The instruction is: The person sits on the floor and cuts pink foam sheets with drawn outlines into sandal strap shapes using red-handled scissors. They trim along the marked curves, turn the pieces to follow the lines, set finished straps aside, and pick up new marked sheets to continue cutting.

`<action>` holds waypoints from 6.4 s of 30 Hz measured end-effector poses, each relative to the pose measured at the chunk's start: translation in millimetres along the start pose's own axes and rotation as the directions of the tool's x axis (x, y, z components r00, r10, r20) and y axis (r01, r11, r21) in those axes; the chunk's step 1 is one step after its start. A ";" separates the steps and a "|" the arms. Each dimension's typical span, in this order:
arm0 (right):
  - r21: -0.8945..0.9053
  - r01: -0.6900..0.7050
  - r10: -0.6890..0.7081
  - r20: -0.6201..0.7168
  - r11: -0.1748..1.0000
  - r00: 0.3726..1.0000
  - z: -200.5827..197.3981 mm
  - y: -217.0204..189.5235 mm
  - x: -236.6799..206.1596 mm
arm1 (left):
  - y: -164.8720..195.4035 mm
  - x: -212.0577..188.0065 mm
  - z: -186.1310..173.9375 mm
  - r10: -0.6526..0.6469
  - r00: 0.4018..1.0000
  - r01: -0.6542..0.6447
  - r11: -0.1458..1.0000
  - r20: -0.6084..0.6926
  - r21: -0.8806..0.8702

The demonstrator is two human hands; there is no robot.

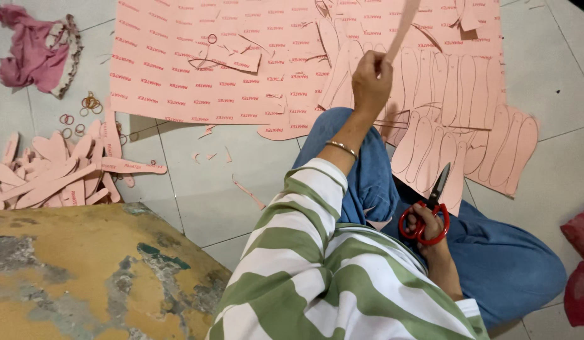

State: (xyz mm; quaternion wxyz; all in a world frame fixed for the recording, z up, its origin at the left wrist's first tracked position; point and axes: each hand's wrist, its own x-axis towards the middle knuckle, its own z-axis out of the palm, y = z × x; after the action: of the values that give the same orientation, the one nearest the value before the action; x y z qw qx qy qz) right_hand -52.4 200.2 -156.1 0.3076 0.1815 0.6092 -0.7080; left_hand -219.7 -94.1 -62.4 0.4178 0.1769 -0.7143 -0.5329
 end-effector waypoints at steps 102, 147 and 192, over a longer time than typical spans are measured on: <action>-0.239 0.618 -0.520 0.365 0.749 0.772 0.7 -65.2 -200.6 | 166.5 -221.7 -165.0 -0.010 0.777 0.395 0.786 0.629 -0.475; -0.494 0.580 -0.367 0.464 0.648 0.806 47.5 -61.5 -203.3 | 140.8 -227.0 -159.7 -0.195 0.760 0.635 0.427 0.620 -0.644; -0.521 0.341 -0.162 0.359 0.783 0.919 39.6 -74.6 -210.2 | 132.5 -190.2 -182.7 -0.108 0.514 0.765 0.508 0.851 -0.397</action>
State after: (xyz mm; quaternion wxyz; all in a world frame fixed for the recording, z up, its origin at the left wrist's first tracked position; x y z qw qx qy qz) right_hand 59.9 211.8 40.3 0.3363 -0.1109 0.7597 -0.5454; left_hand 61.3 -24.4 -4.5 -0.0462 -0.0464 -0.4506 -0.8903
